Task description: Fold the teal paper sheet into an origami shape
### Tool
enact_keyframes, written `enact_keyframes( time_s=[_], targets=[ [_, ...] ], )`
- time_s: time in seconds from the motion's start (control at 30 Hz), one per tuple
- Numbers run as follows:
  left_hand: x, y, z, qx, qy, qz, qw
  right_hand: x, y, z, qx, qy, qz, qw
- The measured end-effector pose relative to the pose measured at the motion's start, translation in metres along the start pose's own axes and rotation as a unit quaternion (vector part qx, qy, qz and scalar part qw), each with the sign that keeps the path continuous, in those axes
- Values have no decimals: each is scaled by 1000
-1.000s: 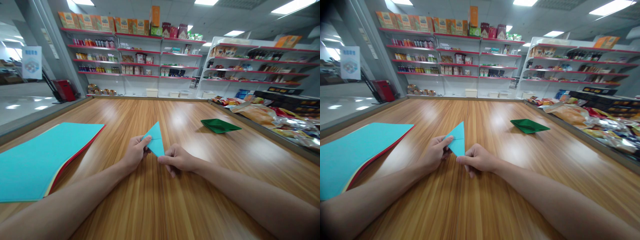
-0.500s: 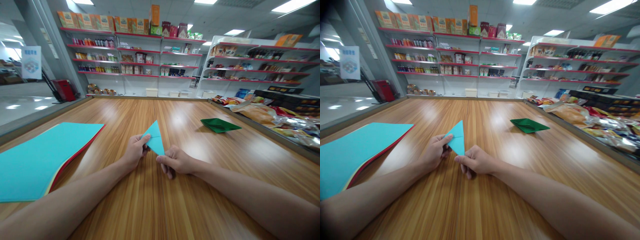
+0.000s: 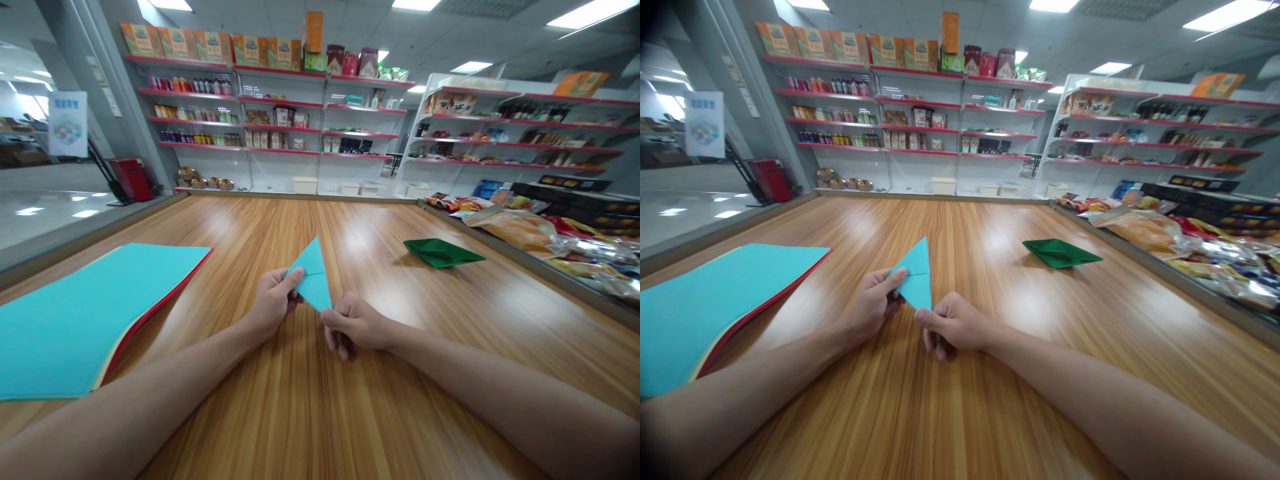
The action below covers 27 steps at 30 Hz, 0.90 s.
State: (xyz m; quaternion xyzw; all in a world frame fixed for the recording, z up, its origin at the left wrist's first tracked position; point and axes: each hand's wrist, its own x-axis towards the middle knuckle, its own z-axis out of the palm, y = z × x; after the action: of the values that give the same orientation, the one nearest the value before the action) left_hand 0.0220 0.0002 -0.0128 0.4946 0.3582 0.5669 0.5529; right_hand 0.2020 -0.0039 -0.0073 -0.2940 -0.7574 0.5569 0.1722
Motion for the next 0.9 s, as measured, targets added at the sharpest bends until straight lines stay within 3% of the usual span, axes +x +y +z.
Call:
enact_keyframes(
  time_s=[0.17, 0.4, 0.63, 0.77, 0.9],
  targets=[
    [-5, 5, 6, 30, -32, 12, 999, 0, -1, -3, 11, 13, 3, 1000],
    [-2, 3, 6, 32, -59, -38, 997, -3, 2, 0, -15, 29, -28, 999],
    [-4, 4, 3, 51, -120, -38, 991, 0, 5, -2, 27, 65, -4, 997],
    [-5, 4, 3, 58, -125, -50, 989, 0, 7, 0, 2, 81, -26, 996],
    [-6, 5, 4, 50, -135, -53, 988, 3, 9, -3, 50, 92, -20, 994]
  ],
)
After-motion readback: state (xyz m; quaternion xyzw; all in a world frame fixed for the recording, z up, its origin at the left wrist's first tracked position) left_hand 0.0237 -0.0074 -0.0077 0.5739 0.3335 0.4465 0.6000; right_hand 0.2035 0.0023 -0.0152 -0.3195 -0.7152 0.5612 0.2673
